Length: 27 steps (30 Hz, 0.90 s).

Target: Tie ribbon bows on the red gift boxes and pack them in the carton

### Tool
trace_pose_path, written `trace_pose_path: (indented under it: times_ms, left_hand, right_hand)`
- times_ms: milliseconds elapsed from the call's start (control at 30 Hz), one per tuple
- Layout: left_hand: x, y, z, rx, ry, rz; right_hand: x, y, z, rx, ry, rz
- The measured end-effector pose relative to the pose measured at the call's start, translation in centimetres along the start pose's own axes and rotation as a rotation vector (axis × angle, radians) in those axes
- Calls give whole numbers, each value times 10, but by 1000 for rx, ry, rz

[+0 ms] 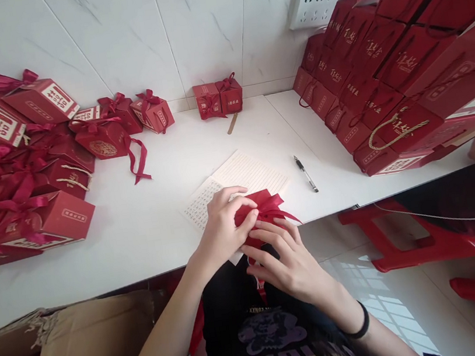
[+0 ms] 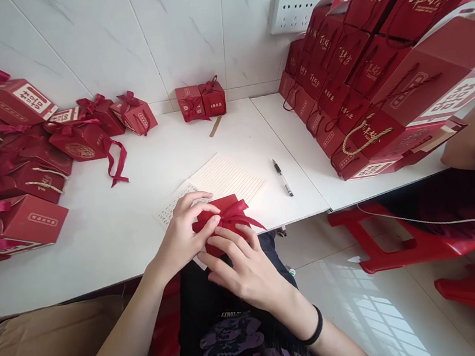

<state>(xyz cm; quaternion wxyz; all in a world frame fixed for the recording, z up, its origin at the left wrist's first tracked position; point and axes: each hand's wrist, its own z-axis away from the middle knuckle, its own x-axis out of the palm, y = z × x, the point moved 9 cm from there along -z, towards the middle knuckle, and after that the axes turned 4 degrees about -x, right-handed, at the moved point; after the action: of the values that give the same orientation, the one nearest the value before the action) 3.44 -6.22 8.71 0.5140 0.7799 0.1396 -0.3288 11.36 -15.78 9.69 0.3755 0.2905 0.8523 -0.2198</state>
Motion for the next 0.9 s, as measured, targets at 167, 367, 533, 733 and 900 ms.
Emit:
trace_pose_path:
  times_ms: [167, 367, 533, 733, 900]
  left_hand:
    - [15, -2, -3, -20, -129, 38]
    - [20, -14, 0, -120, -89, 163]
    - [23, -19, -1, -154, -109, 191]
    - [24, -23, -2, -167, -129, 230]
    - [24, -20, -2, -132, -151, 233]
  right_hand:
    - [6, 6, 7, 30, 88, -41]
    - [0, 3, 6, 15, 165, -112]
    - [3, -6, -3, 19, 186, -135]
    - [-10, -14, -6, -38, 192, -211]
    - [-30, 72, 26, 534, 306, -146]
